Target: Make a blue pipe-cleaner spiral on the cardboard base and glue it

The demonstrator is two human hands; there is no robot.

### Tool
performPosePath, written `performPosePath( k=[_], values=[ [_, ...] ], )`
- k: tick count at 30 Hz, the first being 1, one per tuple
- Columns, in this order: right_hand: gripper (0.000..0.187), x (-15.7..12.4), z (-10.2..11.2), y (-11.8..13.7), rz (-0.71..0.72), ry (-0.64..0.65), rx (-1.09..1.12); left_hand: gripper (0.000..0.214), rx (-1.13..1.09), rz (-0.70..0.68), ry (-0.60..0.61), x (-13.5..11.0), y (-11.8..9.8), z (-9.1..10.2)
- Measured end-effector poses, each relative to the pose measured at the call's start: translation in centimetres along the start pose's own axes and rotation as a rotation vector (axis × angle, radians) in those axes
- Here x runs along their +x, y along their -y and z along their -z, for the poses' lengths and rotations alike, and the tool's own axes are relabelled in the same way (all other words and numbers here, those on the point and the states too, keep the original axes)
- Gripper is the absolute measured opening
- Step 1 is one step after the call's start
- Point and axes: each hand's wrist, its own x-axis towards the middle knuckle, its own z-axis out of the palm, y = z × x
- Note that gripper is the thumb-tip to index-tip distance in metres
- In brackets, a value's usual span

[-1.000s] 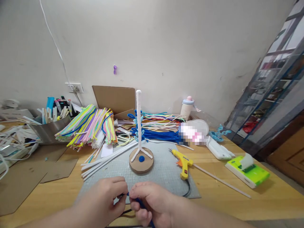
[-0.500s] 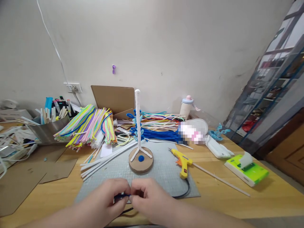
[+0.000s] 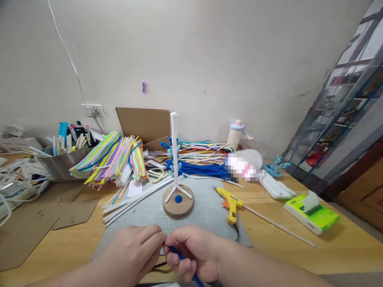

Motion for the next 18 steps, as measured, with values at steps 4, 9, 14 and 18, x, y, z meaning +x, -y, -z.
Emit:
performPosePath(
  k=[4, 9, 14, 18],
  values=[
    [0.015, -0.2, 0.0, 0.3, 0.0, 0.033, 0.053, 0.012, 0.044, -0.09, -0.077, -0.4, 0.6, 0.2],
    [0.011, -0.2, -0.4, 0.0, -0.045, 0.028, -0.049, 0.011, 0.058, -0.293, -0.04, -0.7, 1.2, 0.5],
    [0.003, 0.1, -1.3, -1.1, 0.262, -0.199, -0.458, 0.011, -0.661, 0.224, 0.115, -0.2, 0.6, 0.7],
    [0.01, -0.5, -1.6, -1.9, 0.81, -0.366, -1.389, 0.009, -1.492, 0.73, 0.394, 0.5, 0.5, 0.1]
  ],
)
